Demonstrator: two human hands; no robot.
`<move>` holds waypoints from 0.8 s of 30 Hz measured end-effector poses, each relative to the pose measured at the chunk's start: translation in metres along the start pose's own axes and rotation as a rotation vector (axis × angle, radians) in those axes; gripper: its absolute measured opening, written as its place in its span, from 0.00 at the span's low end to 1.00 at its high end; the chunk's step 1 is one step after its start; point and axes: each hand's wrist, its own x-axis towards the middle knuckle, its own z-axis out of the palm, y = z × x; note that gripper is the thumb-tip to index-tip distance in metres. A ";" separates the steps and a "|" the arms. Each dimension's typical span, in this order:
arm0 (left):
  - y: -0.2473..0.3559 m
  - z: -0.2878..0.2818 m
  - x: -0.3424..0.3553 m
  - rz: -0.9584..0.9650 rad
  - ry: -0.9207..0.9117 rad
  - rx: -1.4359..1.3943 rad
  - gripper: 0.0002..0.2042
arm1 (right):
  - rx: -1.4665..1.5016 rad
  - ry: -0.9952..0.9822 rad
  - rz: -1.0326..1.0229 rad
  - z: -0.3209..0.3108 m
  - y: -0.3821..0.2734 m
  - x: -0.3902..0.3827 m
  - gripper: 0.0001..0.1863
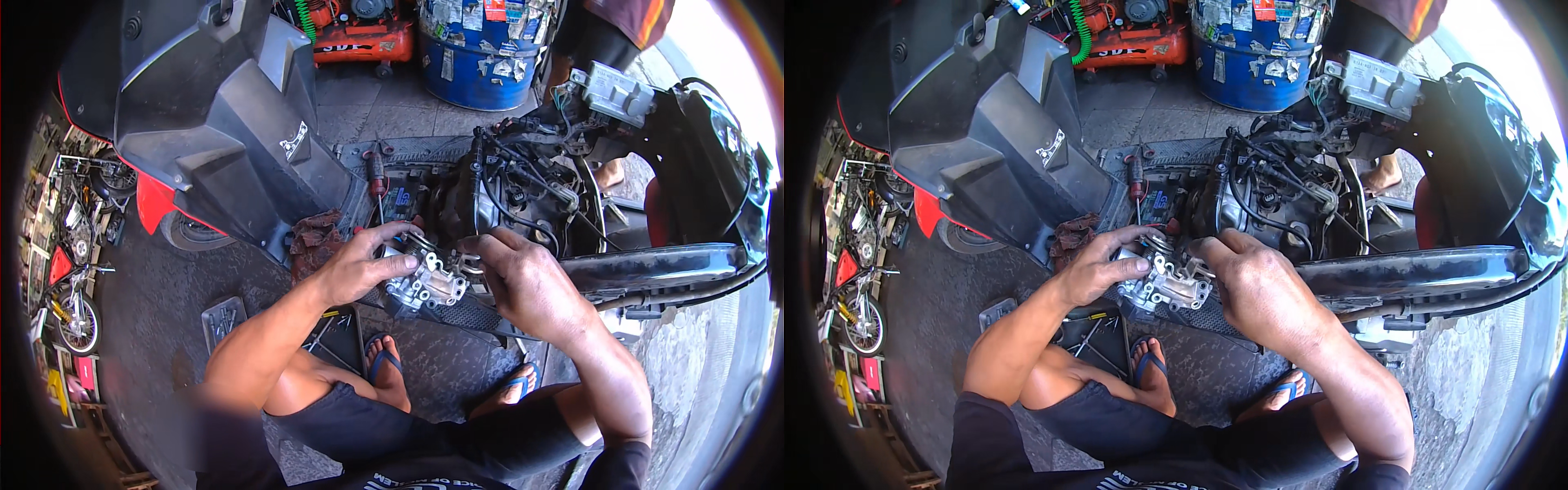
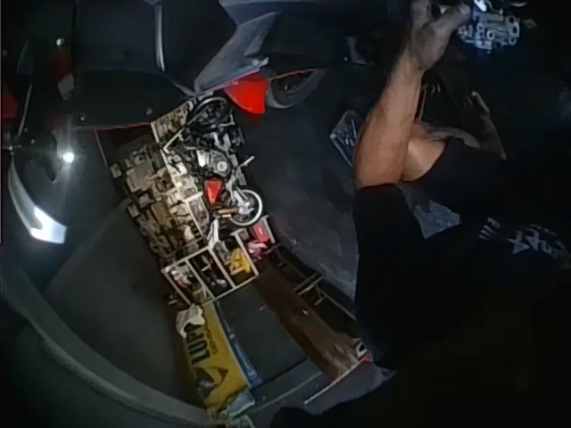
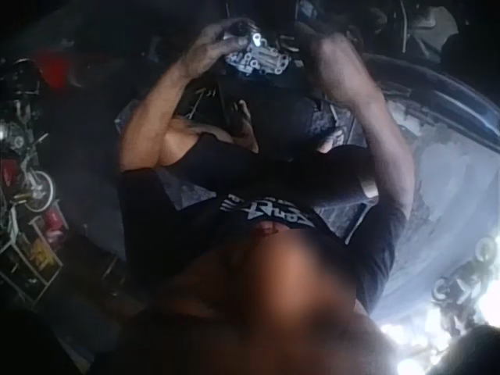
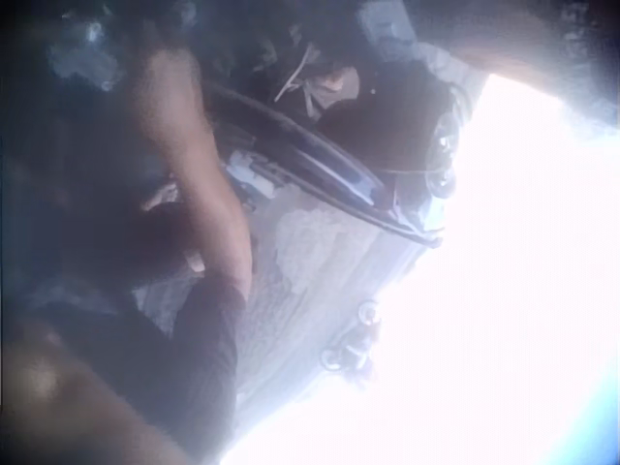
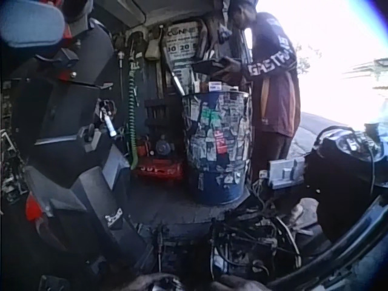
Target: The person manipulates a motorcycle carburetor by hand, connecting a throttle cable and internal components, then positions the carburetor near the engine block and attaches a connector to the wiring harness.
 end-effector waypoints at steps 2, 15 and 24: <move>-0.001 -0.002 0.003 -0.053 -0.022 -0.109 0.25 | 0.007 -0.020 -0.014 0.000 0.001 0.003 0.28; -0.030 -0.009 0.019 -0.233 -0.052 -0.567 0.20 | -0.096 0.067 -0.044 0.019 0.012 0.018 0.28; -0.032 -0.013 0.012 -0.244 -0.008 -0.656 0.23 | -0.005 0.025 0.007 0.014 0.009 0.022 0.24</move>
